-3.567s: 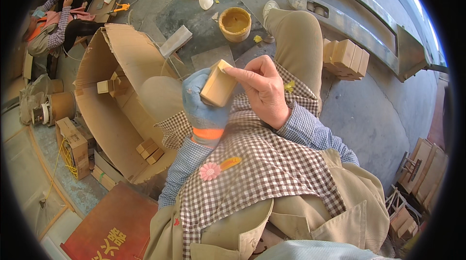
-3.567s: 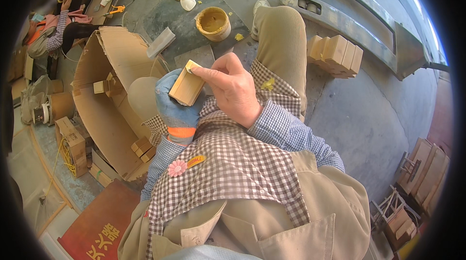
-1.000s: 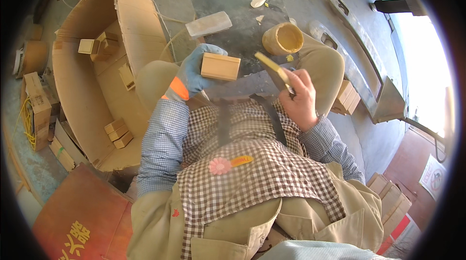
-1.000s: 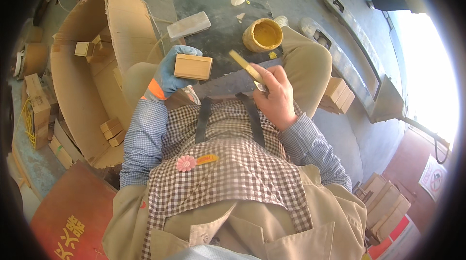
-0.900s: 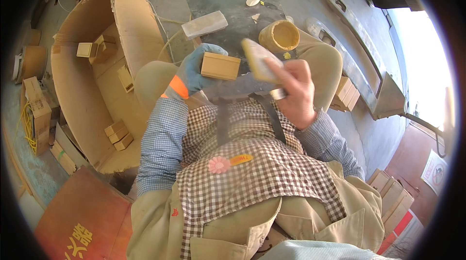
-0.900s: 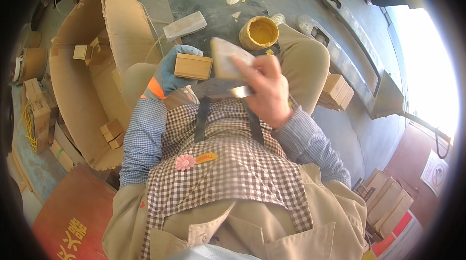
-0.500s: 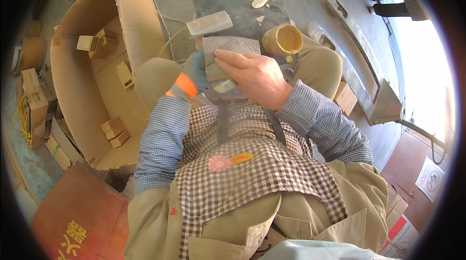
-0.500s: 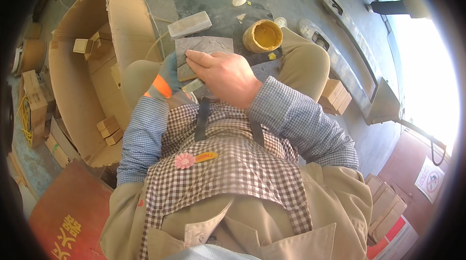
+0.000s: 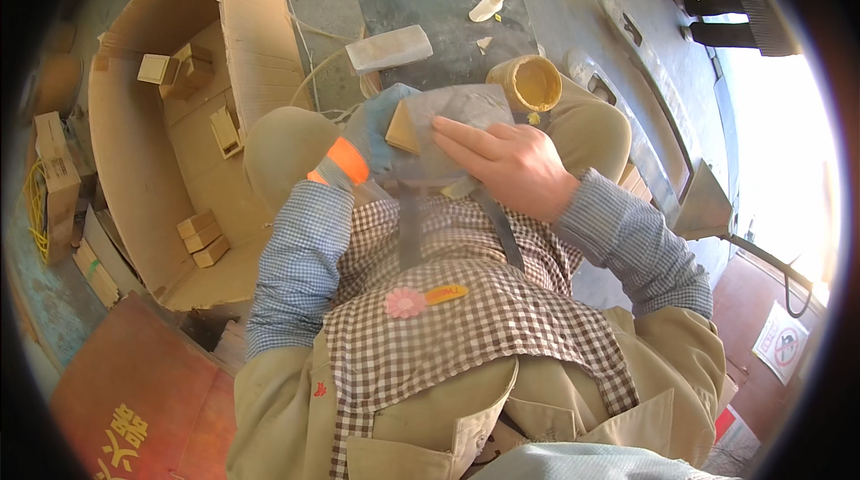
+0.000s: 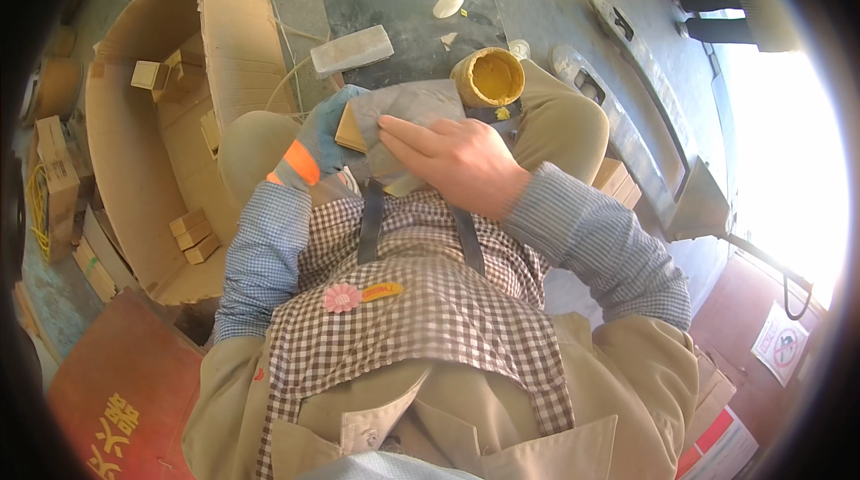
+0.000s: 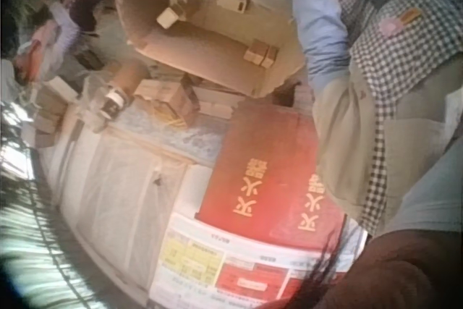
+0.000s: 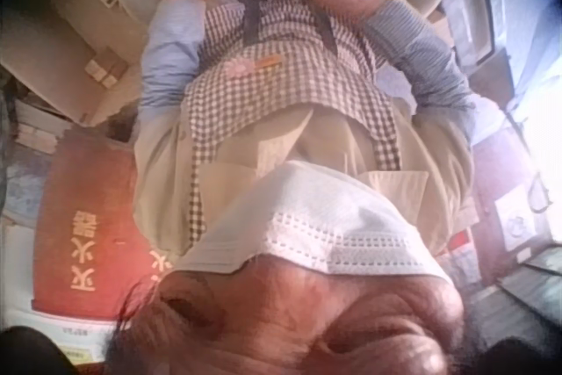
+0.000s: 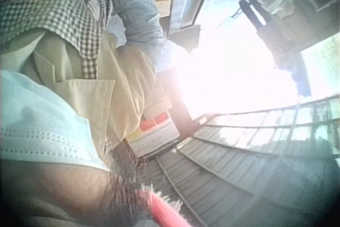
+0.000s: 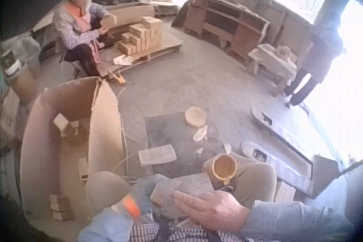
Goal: The person sits on the floor and assembles small wooden boxes by applying glue to the edges and pressing the pieces together. They repeatedly pick up unfinished boxes, apply glue, and place the completed units into a large cardboard box.
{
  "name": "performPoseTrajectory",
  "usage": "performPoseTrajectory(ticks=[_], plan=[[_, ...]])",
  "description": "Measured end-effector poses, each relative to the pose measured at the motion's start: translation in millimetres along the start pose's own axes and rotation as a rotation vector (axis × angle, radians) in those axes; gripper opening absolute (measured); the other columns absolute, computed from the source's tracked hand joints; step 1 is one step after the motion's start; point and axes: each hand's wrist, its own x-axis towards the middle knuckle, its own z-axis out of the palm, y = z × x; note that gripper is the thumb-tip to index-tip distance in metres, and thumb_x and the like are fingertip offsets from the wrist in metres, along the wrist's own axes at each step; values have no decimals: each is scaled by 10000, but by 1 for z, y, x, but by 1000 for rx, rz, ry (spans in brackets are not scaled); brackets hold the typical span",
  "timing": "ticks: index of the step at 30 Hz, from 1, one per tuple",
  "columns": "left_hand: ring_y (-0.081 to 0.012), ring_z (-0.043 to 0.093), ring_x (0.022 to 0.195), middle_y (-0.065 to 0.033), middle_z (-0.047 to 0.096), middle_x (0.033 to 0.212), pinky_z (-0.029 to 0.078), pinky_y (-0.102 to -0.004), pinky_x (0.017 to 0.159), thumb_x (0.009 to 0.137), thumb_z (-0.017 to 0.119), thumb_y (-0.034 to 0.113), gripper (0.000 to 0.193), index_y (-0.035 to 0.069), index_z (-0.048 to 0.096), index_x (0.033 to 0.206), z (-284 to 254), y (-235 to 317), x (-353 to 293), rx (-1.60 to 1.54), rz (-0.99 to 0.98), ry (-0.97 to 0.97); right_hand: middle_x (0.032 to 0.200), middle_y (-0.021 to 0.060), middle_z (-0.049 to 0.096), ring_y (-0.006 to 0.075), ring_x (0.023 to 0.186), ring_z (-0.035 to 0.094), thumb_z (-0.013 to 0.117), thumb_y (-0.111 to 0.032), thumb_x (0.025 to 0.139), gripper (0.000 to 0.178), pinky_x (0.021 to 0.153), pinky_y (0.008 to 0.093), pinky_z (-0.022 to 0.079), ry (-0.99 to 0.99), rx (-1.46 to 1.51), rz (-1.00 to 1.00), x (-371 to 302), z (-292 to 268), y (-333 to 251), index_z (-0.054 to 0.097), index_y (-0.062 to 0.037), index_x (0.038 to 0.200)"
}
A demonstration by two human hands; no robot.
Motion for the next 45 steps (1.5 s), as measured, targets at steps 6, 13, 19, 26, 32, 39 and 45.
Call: performPoseTrajectory(ticks=[6, 13, 19, 26, 32, 39, 45], plan=[[-125, 610, 1051, -51, 640, 1165, 511, -299, 939, 832, 742, 14, 474, 46, 566, 1272, 18, 4, 0, -1056, -262, 385, 1405, 76, 571, 181, 759, 618, 686, -102, 705, 608, 647, 317, 548, 21, 20, -9, 6, 10, 2, 583, -34, 1301], [-156, 610, 1118, -71, 611, 1268, 506, -322, 992, 979, 593, 117, 405, 38, 517, 1369, 1, 29, 5, 160, 36, -50, 1413, 68, 582, 166, 702, 594, 677, -83, 714, 602, 603, 312, 527, -16, -30, 30, -11, -6, 0, 594, -60, 1310], [-160, 606, 1112, -58, 634, 1229, 512, -323, 958, 841, 736, 115, 520, 55, 545, 1320, 5, 36, 8, -68, -82, 2, 1403, 59, 581, 177, 721, 602, 681, -114, 715, 593, 644, 322, 542, 46, 12, 4, 13, 18, 2, 589, -41, 1296], [-175, 610, 1086, -49, 646, 1190, 513, -324, 927, 753, 816, 105, 585, 61, 563, 1278, 6, 21, 8, 79, -18, 24, 1384, 57, 610, 159, 687, 591, 681, -68, 668, 645, 625, 313, 530, 19, -17, 70, -15, -4, -2, 611, -64, 1309], [-169, 613, 1025, -37, 643, 1123, 514, -328, 909, 702, 844, 54, 557, 68, 584, 1194, 13, 24, 5, -351, -344, 272, 1349, 55, 614, 171, 725, 600, 663, -94, 706, 569, 662, 328, 538, 103, 29, 29, 4, 18, 3, 614, -52, 1271], [-169, 636, 1023, -37, 652, 1095, 525, -334, 903, 652, 841, -20, 530, 107, 565, 1086, 8, 28, 14, -43, -26, 68, 1265, 83, 653, 246, 836, 651, 673, -36, 681, 530, 734, 363, 554, 26, 62, 279, -67, 3, -9, 650, -55, 1210], [-170, 630, 1046, -39, 646, 1117, 520, -320, 929, 619, 855, -55, 583, 107, 551, 1089, 10, 22, 13, -21, 26, 66, 1040, 166, 712, 313, 910, 683, 501, 85, 749, 405, 845, 355, 537, 319, 383, 791, -95, 9, -22, 705, -13, 1085]])
